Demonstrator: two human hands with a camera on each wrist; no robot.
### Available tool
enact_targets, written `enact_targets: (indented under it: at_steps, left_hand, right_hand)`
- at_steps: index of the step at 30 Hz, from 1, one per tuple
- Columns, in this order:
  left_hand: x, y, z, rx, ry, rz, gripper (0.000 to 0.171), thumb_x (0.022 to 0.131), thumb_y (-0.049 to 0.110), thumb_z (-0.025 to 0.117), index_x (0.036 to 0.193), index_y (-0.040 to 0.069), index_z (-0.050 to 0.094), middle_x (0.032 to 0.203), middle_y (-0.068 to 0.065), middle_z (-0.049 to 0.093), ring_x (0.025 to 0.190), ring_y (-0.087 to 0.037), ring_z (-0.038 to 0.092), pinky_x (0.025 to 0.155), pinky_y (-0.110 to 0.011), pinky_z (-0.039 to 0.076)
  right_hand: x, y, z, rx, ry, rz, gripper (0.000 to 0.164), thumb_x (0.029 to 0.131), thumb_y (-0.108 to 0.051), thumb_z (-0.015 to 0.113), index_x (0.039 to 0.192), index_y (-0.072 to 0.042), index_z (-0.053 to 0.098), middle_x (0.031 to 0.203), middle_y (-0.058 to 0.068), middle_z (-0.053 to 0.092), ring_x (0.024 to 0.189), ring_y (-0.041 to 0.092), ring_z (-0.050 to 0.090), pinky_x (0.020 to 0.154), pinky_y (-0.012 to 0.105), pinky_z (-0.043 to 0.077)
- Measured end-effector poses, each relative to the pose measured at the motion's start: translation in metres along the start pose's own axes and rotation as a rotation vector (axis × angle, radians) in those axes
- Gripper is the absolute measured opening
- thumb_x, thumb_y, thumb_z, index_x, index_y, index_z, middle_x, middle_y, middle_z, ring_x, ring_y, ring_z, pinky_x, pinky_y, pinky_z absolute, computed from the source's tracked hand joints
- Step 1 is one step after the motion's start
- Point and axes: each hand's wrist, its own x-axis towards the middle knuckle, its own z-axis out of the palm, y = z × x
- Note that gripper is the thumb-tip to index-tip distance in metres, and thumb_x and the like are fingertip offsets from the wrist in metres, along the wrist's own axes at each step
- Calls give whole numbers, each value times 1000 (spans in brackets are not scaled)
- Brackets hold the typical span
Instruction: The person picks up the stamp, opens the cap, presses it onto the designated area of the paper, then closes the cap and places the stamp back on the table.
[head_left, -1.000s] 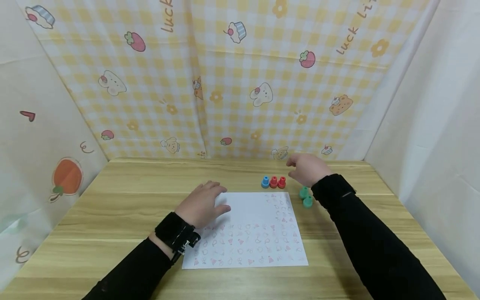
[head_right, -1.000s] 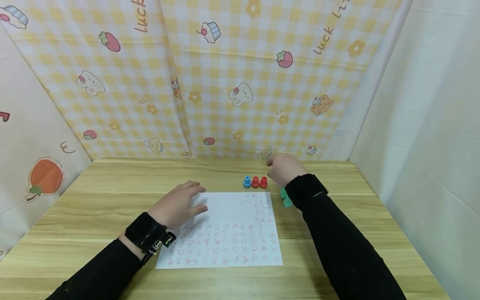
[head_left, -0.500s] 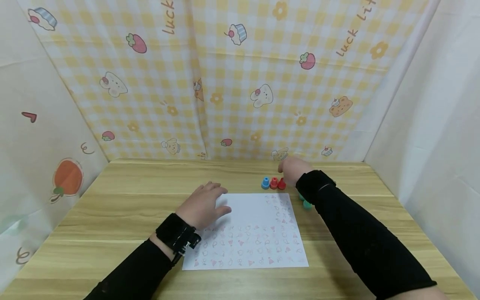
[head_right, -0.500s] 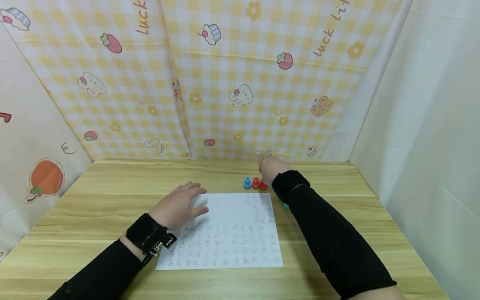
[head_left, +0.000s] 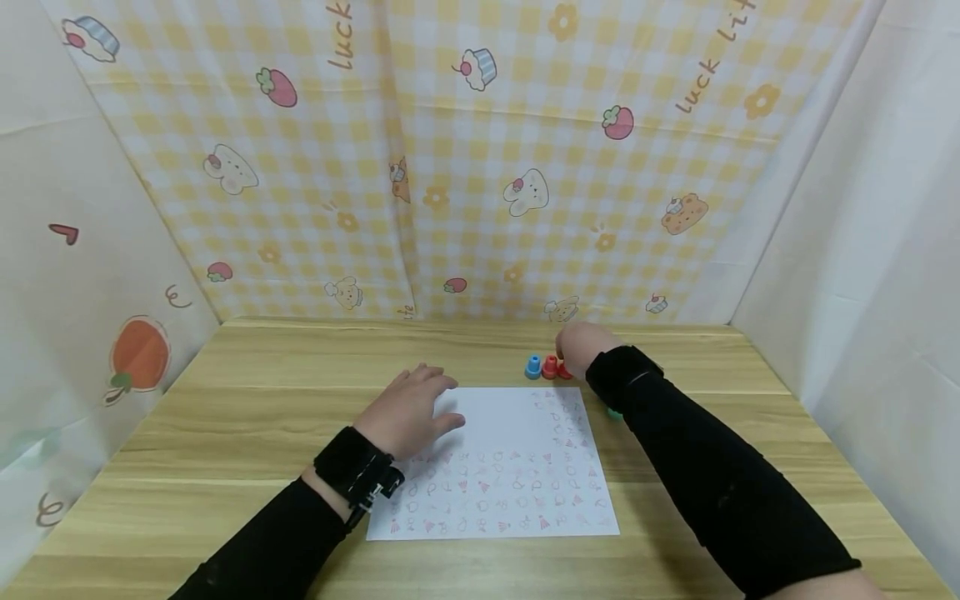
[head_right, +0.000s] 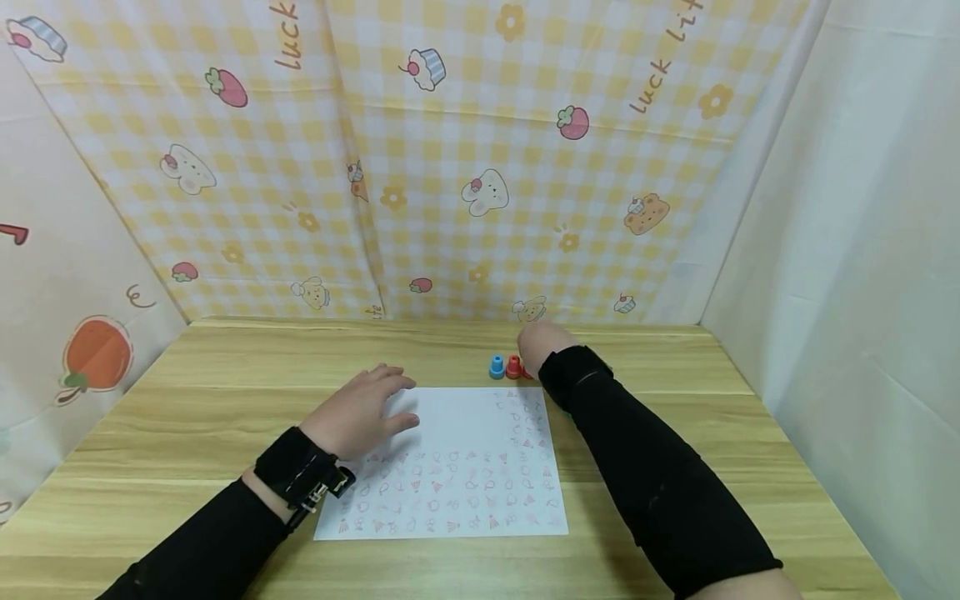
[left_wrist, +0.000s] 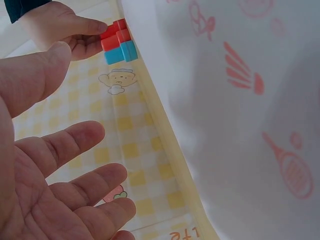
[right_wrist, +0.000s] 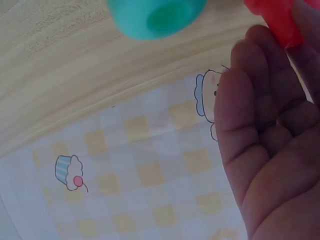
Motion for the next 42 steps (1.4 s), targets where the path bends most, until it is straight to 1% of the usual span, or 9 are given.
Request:
enact_targets:
  at_steps: [4, 10, 14, 18, 20, 24, 30, 37, 42]
  left_hand:
    - [0, 0, 1, -3, 1, 0, 57, 100, 43, 72, 144, 8, 62, 157, -19, 53, 155, -41, 37, 130, -57, 24]
    - [0, 0, 0, -8, 1, 3, 58, 100, 43, 71, 145, 8, 61, 158, -19, 52, 156, -41, 36, 131, -56, 23]
    - [0, 0, 1, -9, 4, 5, 59, 100, 43, 71, 146, 8, 60, 158, -19, 52, 156, -42, 35, 131, -57, 23]
    - [1, 0, 2, -10, 4, 5, 60, 100, 43, 71, 147, 9, 59, 158, -17, 52, 156, -40, 36, 131, -56, 23]
    - [1, 0, 2, -12, 5, 6, 60, 100, 43, 71, 148, 9, 59, 158, -16, 53, 156, -39, 36, 131, -55, 23]
    - [1, 2, 2, -33, 18, 12, 61, 100, 41, 72, 150, 10, 57, 157, -14, 54, 156, -37, 38, 131, -55, 23]
    - [2, 5, 2, -62, 35, 24, 63, 99, 40, 74, 152, 11, 54, 156, -11, 56, 155, -37, 39, 131, -52, 25]
    - [0, 9, 2, -71, 63, 38, 62, 99, 39, 74, 152, 13, 54, 154, -9, 58, 154, -36, 41, 127, -54, 33]
    - [-1, 12, 2, -81, 82, 60, 63, 99, 38, 75, 152, 13, 54, 153, -9, 60, 151, -36, 46, 124, -55, 39]
  right_hand:
    - [-4, 1, -3, 15, 30, 16, 16, 97, -1, 65, 107, -3, 76, 106, 12, 76, 96, 27, 71, 92, 44, 60]
    - [-16, 0, -13, 169, 81, 77, 10, 95, -5, 63, 99, -2, 72, 95, 11, 74, 79, 24, 65, 76, 39, 56]
    - [-24, -5, -16, 209, 164, 82, 12, 93, -7, 61, 96, -3, 72, 89, 10, 72, 74, 22, 63, 70, 37, 54]
    - [-30, -11, -15, 268, 239, 63, 11, 92, -10, 61, 83, -6, 67, 72, 4, 62, 62, 19, 54, 58, 31, 44]
    - [-34, -16, -14, 309, 258, 55, 13, 92, -12, 62, 81, -8, 65, 68, 2, 57, 59, 17, 50, 55, 29, 40]
    - [-42, -28, -12, 369, 286, 32, 13, 97, -16, 61, 86, -9, 66, 68, 1, 55, 59, 17, 50, 53, 27, 40]
    - [-52, -47, -5, 461, 299, -42, 15, 100, -20, 65, 90, -9, 68, 64, -1, 50, 55, 14, 46, 53, 27, 38]
    - [-62, -66, 1, 529, 293, -88, 13, 100, -21, 67, 95, -8, 69, 69, 0, 58, 59, 15, 50, 56, 28, 43]
    - [-67, -76, 4, 540, 295, -112, 10, 101, -18, 68, 97, -9, 70, 75, 0, 62, 62, 15, 52, 58, 27, 46]
